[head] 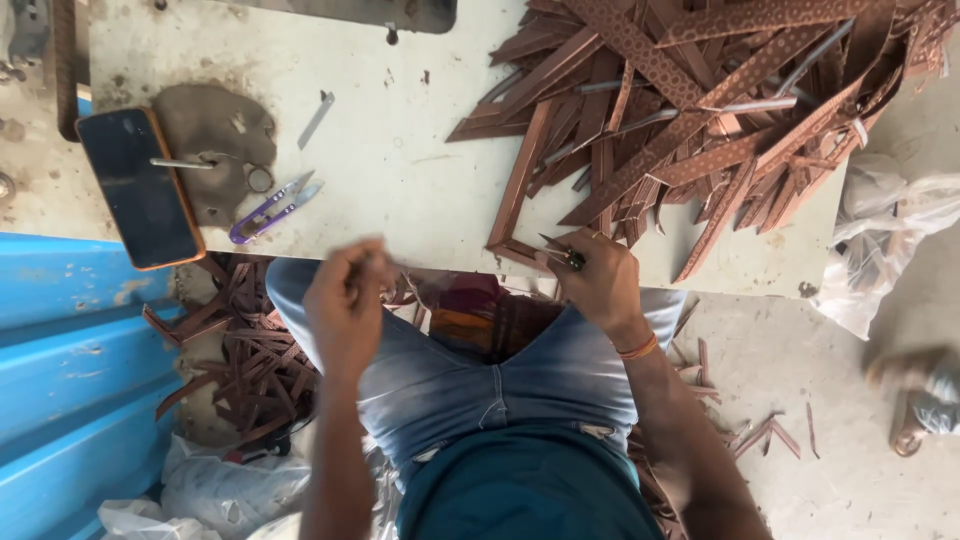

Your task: Trim the ends of patterned leather strips using a small hand-held trimming blade.

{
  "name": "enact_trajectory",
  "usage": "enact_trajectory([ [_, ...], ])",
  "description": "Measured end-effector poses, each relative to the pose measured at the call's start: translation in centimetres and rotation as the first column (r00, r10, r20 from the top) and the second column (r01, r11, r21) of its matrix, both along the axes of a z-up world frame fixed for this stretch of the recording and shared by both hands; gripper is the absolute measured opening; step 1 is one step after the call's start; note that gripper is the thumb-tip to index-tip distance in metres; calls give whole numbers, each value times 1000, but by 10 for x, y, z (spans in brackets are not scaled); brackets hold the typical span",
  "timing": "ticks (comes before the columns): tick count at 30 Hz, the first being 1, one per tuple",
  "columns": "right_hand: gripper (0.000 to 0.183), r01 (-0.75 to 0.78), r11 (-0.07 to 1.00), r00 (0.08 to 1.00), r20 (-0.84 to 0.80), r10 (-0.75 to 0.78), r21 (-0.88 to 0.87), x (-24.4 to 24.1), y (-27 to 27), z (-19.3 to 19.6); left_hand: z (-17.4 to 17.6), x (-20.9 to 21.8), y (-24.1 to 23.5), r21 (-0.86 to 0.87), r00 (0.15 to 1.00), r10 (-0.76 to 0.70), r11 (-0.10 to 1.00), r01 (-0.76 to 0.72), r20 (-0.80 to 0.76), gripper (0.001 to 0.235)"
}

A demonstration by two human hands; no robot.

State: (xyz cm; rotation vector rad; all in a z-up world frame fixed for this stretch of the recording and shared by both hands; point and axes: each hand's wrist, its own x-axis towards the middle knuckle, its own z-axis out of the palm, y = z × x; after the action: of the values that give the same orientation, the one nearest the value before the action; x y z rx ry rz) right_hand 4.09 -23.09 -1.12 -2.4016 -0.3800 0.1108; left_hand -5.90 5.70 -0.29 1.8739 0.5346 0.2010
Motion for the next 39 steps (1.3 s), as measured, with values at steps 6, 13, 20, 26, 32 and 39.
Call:
enact_trajectory([
  [6,17,-74,982,984,-147,100,176,-10,32,15,-85,-47,-10,-372,742,-539,835,406,-398,25],
  [13,36,-533,776,830,29,558,337,-96,139,66,-212,-23,-88,-815,857,-143,418,-401,-496,18],
  [20,57,-588,703,781,54,622,400,-74,120,57,-243,4,-91,-796,983,84,578,-180,-162,29],
  [26,34,-33,989,999,42,27,144,51,-58,-22,-259,-2,-86,-752,969,144,612,-246,-200,25],
  [32,15,397,907,490,803,-340,142,197,-208,12,-265,-7,-90,-305,996,-26,952,0,-81,15],
  [39,13,322,927,626,691,-362,193,120,-105,130,-197,-27,-104,-541,976,-177,837,83,-123,30],
])
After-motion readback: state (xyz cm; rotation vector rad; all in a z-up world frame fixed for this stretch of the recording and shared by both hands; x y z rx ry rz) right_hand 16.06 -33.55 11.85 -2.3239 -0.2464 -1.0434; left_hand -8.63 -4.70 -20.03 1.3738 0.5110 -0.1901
